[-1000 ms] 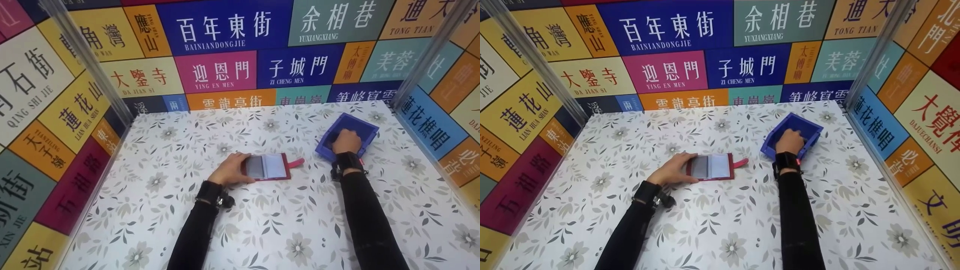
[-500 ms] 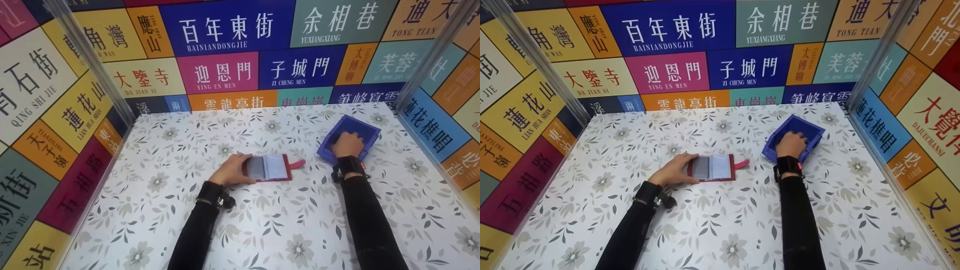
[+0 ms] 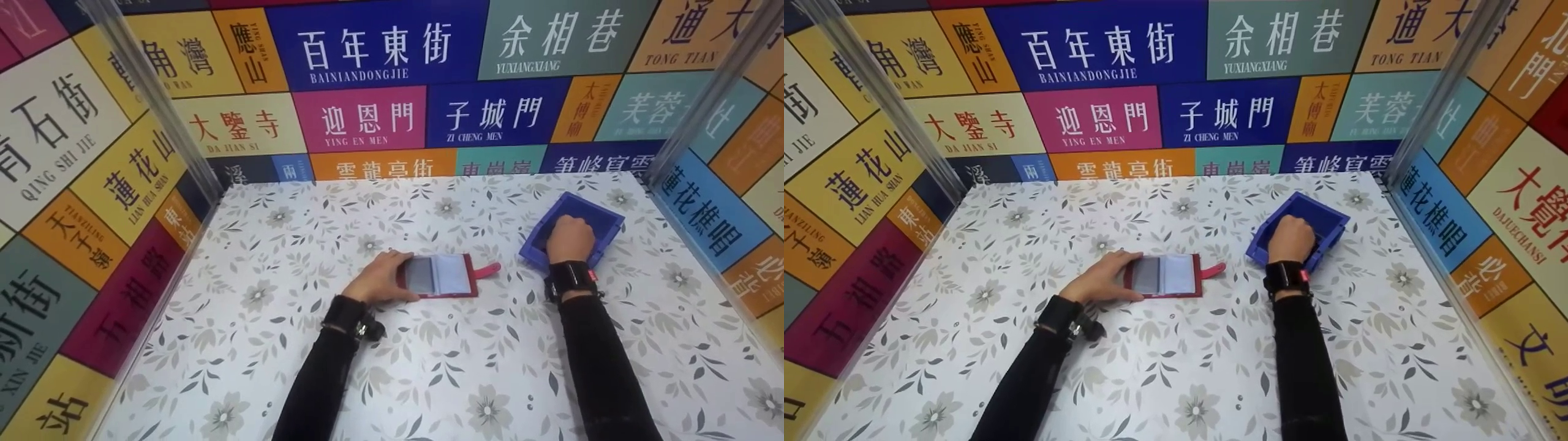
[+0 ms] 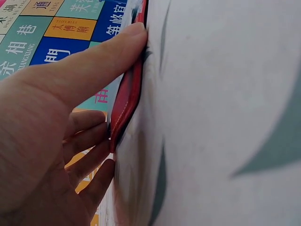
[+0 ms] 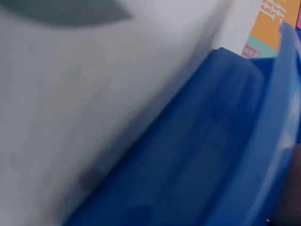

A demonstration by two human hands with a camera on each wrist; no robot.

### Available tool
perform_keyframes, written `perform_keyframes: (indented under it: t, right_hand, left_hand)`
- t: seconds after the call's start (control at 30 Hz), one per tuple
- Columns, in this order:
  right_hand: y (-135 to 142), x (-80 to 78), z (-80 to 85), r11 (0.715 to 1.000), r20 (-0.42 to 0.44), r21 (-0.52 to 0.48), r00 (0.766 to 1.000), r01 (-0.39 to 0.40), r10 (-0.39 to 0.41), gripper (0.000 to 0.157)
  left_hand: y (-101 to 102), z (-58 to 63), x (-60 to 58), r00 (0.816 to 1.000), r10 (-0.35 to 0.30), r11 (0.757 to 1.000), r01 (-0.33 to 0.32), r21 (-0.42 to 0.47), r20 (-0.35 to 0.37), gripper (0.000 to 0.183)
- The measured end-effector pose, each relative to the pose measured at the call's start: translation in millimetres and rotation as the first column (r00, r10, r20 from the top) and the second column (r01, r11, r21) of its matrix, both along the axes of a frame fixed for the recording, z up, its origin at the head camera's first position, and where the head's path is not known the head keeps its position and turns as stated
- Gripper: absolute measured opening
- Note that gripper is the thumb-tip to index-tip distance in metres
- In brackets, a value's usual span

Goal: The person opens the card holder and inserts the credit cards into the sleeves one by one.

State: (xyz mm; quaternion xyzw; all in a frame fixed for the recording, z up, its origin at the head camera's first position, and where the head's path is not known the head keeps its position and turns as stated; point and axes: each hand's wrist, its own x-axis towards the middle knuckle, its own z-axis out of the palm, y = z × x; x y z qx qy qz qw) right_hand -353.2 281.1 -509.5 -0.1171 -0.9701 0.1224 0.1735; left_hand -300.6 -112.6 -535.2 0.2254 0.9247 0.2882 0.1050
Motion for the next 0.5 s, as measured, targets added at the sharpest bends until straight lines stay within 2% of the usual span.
perform_keyframes:
  t: [0.17,0.37,0.5]
  right_hand:
    - [0,10.2,8.0,0.993,-0.057,-0.117,0.998,0.020,-0.027,0.023]
    - [0,18.7,4.5,0.961,-0.112,-0.278,0.992,0.019,-0.052,0.021]
    - [-3,19.3,2.1,0.961,-0.134,-0.277,0.989,0.018,-0.057,0.018]
  left_hand:
    - [0,2.6,-2.5,0.999,-0.040,0.999,0.040,-0.023,-0.029,0.098]
    - [0,1.7,-2.6,0.999,-0.028,0.999,0.028,-0.020,-0.024,0.099]
    - [0,0.7,-1.0,1.000,-0.011,1.000,0.010,-0.013,-0.018,0.099]
